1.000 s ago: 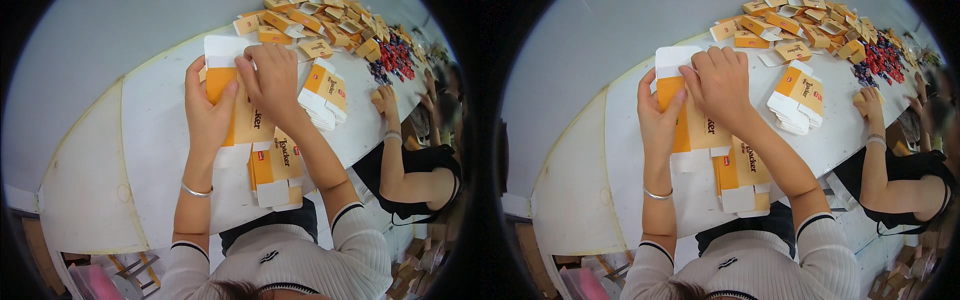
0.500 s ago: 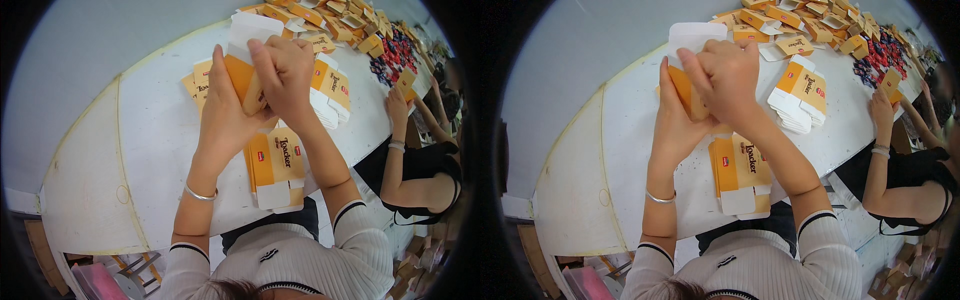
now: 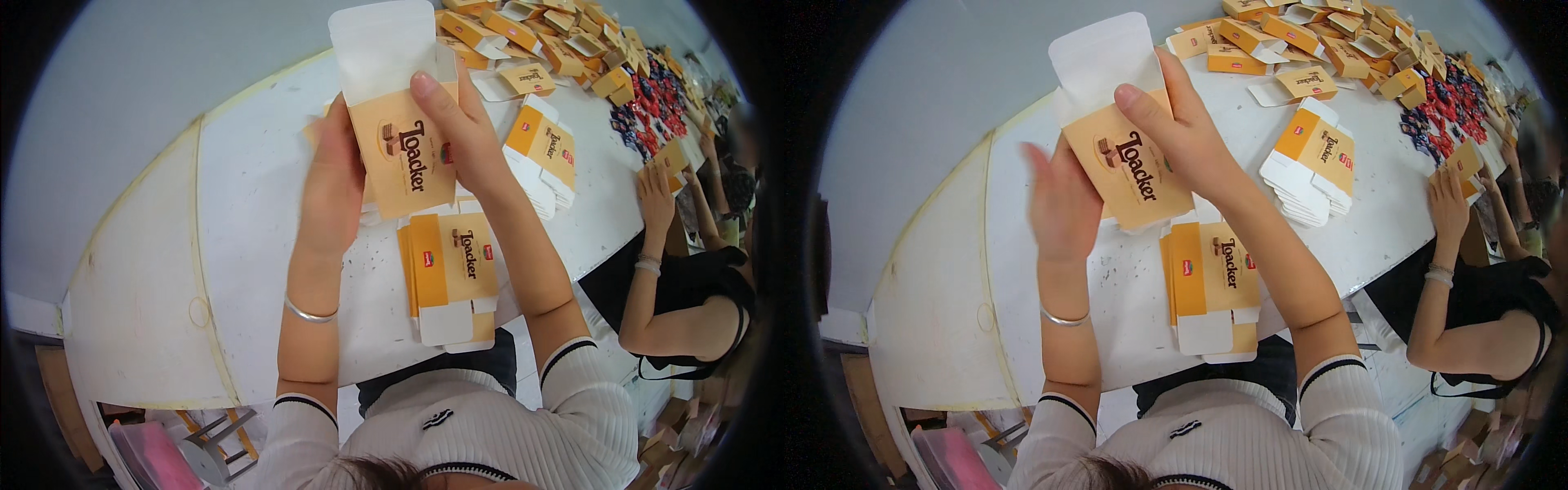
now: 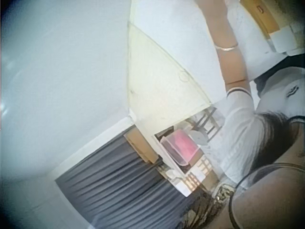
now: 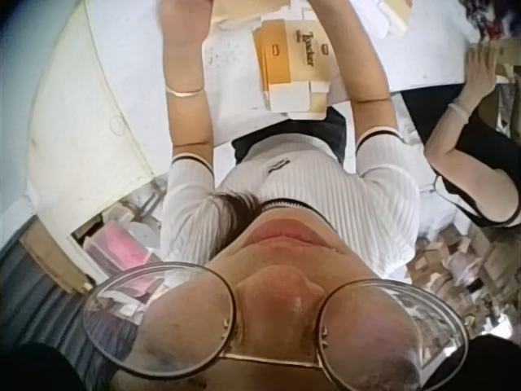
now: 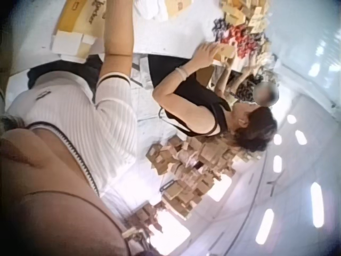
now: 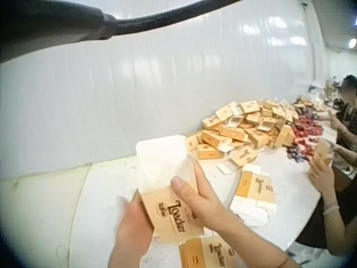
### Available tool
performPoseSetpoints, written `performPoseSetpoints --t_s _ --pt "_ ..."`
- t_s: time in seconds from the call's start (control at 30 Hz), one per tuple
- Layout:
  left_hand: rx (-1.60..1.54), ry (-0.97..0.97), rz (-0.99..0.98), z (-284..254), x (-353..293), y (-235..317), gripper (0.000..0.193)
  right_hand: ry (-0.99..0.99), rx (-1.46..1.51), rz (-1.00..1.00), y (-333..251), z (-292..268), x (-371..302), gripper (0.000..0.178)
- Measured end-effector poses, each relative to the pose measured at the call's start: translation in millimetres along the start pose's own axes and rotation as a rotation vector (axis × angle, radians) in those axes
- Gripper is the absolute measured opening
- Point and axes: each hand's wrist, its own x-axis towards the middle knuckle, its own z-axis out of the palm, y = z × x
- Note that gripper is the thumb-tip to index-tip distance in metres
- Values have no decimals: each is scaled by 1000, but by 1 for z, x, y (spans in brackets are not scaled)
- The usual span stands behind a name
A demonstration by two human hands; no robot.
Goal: The person folds and assembles small cardboard boxes labeled 'Toacker' at a table. They repeatedly pick up flat pieces, fold the sides, and place the finished boxes into a growing stack.
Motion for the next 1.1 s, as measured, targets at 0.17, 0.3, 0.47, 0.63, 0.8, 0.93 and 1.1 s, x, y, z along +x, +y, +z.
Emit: performPoseSetpoints --t_s 0.17,0.3,0.47,0.63,0.8,0.93,1.1 --pt "-93 226 -14 2 2 8 41 -147 -169 -118 13 7 -4 67" --pt "-38 329 14 1 -1 7 35 -174 149 129 8 8 -4 63" --pt "37 328 64 5 -3 1 33 -106 42 103 8 6 0 40" --pt "-16 51 44 -9 2 1 32 -86 151 -173 19 -6 4 24" --pt "467 -142 275 -10 2 -4 33 -76 368 -123 15 -7 1 23" --pt "595 -99 297 -12 1 1 36 -163 182 -158 6 -7 1 30" --pt "737 -107 284 -20 2 2 38 -217 -309 -309 2 -13 2 21"
